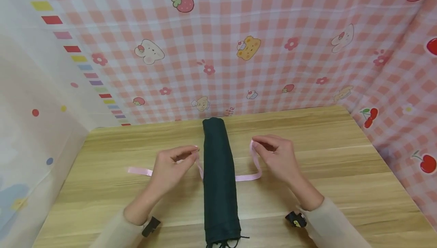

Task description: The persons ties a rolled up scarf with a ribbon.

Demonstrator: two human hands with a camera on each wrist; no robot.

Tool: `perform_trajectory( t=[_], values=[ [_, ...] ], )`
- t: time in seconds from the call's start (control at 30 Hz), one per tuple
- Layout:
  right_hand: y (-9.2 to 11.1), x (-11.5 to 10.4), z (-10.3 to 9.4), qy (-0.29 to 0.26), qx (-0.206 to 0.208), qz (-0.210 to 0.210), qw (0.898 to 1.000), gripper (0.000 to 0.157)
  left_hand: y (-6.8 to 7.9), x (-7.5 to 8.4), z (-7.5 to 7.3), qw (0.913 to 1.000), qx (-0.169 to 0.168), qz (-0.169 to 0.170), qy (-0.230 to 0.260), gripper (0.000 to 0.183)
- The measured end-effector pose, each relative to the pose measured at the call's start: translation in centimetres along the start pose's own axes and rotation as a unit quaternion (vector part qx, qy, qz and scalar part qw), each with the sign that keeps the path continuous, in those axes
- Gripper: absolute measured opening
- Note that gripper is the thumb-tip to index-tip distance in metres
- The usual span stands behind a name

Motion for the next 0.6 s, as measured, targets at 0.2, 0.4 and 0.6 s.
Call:
perform_trajectory(
  t=[0.2,0.4,0.6],
  values=[
    [-0.3,0.4,1.4,-0.036,0.006,0.055,0.998,0.016,-0.3,-0.3,0.7,0.9983,0.020,-0.029,0.046,0.014],
    [-0.8,0.0,2.8,-0.074,0.003,0.056,0.996,0.015,-0.5,-0.1,1.8,0.9971,0.025,-0.033,0.064,0.012],
    [-1.2,-0.3,4.8,-0.103,-0.023,0.057,0.993,0.017,-0.7,-0.4,3.4,0.9928,0.003,-0.073,0.095,0.012]
  ],
)
Point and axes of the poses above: each hand's wrist, its own y-axis away from the middle knuckle, its own z-axis out of the palm, x = y × z, the point moved 9 cm from there along -y, towards the middle knuckle, and after that the axes turned 3 degrees about -z, right-handed, at the moved point
